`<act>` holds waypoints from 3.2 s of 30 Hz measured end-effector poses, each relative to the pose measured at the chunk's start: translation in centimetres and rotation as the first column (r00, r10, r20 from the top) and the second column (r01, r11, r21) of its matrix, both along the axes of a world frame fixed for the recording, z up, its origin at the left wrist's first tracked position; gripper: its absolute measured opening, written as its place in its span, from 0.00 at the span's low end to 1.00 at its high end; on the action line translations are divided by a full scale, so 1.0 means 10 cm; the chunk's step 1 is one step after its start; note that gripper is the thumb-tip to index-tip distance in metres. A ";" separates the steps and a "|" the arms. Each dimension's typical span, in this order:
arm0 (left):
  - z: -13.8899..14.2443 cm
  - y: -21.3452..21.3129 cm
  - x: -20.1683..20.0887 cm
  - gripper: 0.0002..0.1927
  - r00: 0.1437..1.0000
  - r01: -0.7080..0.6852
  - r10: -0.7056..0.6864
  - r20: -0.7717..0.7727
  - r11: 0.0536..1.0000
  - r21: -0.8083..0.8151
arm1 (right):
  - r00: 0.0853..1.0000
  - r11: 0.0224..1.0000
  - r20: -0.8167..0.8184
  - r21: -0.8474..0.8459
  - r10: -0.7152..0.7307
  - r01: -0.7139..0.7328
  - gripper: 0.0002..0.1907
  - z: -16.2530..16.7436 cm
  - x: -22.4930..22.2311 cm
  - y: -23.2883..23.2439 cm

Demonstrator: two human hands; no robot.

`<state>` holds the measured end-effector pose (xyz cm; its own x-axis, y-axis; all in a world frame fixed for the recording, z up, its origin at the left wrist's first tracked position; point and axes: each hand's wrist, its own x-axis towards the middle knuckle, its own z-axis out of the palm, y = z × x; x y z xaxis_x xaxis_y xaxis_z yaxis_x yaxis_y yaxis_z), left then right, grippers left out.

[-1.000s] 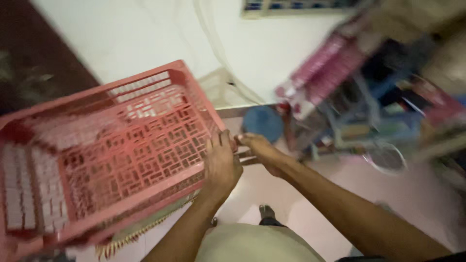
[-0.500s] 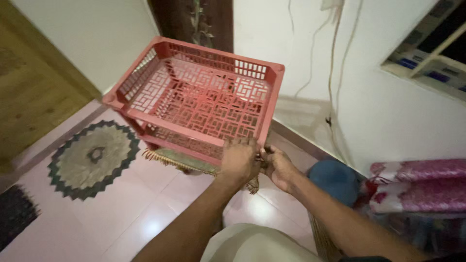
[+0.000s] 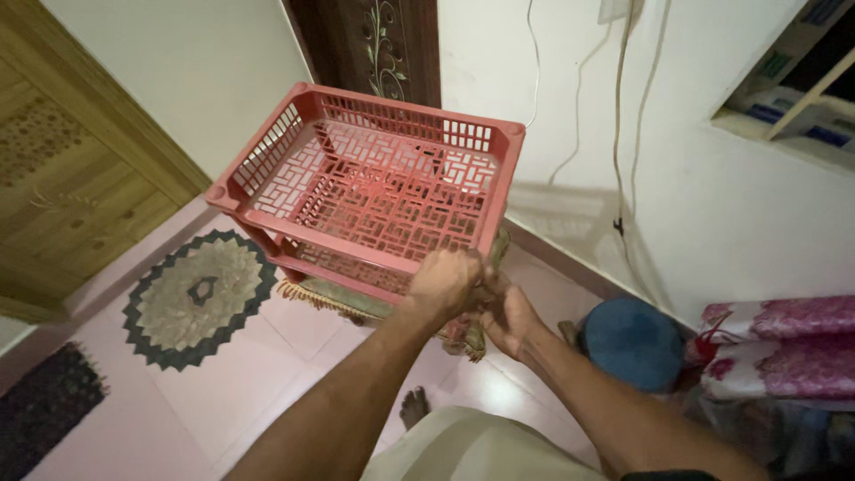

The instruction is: The person takes apart a red plastic multi-tier cart, pulling the tubular legs out of the basket tiers by hand. They set the detached tubes and baskets on the floor and on a nearby bed as the cart comes apart.

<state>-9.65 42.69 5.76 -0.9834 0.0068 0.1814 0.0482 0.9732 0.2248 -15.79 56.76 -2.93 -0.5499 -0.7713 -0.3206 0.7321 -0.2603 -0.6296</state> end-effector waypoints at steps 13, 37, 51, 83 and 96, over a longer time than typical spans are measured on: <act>0.35 0.06 0.10 0.23 0.969 -0.194 0.168 0.182 0.972 0.132 | 0.990 0.898 -0.140 0.438 0.016 0.047 0.19 0.26 0.02 0.05; 0.44 -0.42 -1.67 0.25 0.956 -0.288 0.279 0.093 0.832 0.475 | 0.824 0.698 -0.543 0.653 0.160 0.295 0.26 0.67 -2.23 -0.44; 0.24 -0.41 -2.61 0.35 0.767 -0.633 0.527 0.366 0.716 0.295 | 0.623 0.900 -0.699 0.435 0.351 -0.019 0.25 0.14 -2.96 -0.86; 0.61 -0.45 -2.34 0.33 0.733 -0.670 0.642 0.225 0.624 0.401 | 0.650 0.830 -0.630 0.558 0.425 -0.002 0.36 0.82 -3.07 -0.74; 0.55 -1.13 -0.45 0.26 0.778 -0.585 0.625 0.072 0.677 0.447 | 0.136 0.684 -0.824 0.538 0.550 0.492 0.17 1.12 -1.56 -1.27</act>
